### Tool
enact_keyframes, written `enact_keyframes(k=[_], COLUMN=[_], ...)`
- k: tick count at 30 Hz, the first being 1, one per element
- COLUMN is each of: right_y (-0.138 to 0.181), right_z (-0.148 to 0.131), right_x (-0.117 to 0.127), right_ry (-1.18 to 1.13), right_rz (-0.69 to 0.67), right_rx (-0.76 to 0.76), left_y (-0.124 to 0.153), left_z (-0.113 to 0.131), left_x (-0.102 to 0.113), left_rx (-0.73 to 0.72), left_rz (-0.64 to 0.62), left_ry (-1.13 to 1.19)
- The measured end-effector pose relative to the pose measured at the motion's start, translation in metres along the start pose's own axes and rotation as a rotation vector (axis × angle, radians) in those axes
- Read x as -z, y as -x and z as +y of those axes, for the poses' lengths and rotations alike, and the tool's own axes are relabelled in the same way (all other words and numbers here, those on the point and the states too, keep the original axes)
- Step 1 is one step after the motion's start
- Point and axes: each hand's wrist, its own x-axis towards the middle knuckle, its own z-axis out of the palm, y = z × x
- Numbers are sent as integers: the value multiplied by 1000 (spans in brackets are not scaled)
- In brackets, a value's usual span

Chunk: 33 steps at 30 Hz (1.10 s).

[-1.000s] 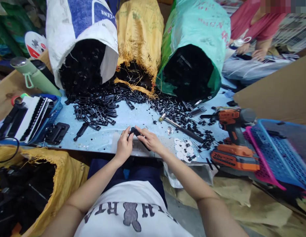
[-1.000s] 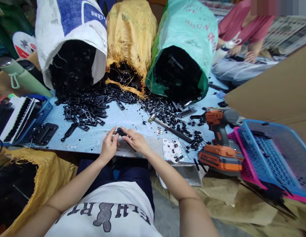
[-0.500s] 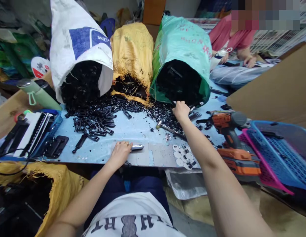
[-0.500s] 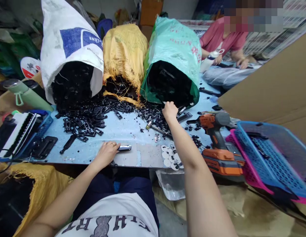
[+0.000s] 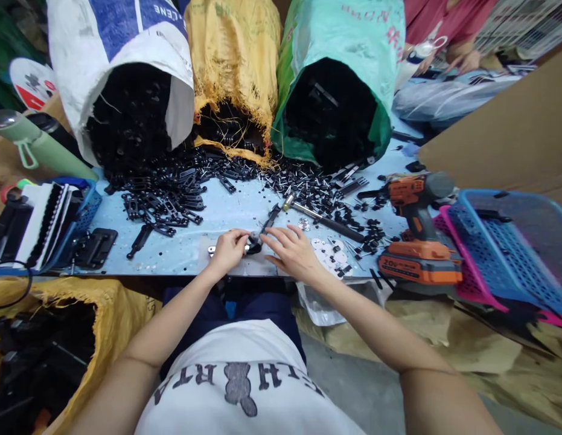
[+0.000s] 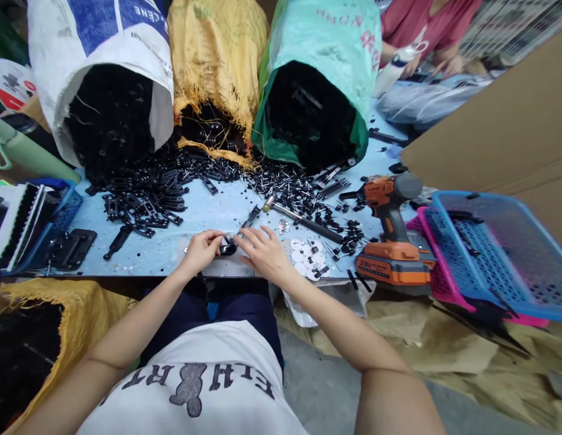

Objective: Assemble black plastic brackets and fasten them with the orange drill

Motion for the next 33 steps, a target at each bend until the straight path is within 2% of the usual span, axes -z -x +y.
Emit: enact_keyframes(k=[2, 4, 7, 9, 12, 14, 17, 20, 23, 26, 30, 33], right_y=[-3, -11, -27, -35, -36, -29, -15, -8, -7, -8, -12, -13], right_z=[21, 41, 60, 65, 61, 51, 30, 13, 0, -10, -15, -6], right_x=[-5, -14, -22, -20, -7, 2, 3, -7, -13, -10, 0, 5], right_ry=[110, 154, 193, 231, 250, 224, 180, 170, 204, 260, 304, 269], right_rz=[-101, -181, -241, -271, -333, -393, -492, -536, -494, -422, -349, -353], right_rx=[38, 45, 105, 213, 370, 382, 294, 158, 39, -13, -12, 29], left_y=[4, 5, 3, 1, 0, 0, 2, 4, 7, 9, 14, 15], left_z=[-4, -8, -16, -20, -23, -23, -19, -15, -15, -22, -30, -28], left_x=[2, 2, 4, 7, 15, 19, 23, 24, 23, 20, 16, 15], left_rx=[-223, -354, -379, -358, -324, -315, -306, -311, -351, -389, -430, -396], left_rz=[-41, -135, -321, -351, -302, -317, -371, -396, -376, -310, -227, -231], left_ry=[-343, -604, -792, -850, -876, -863, -841, -818, -793, -772, -731, -709])
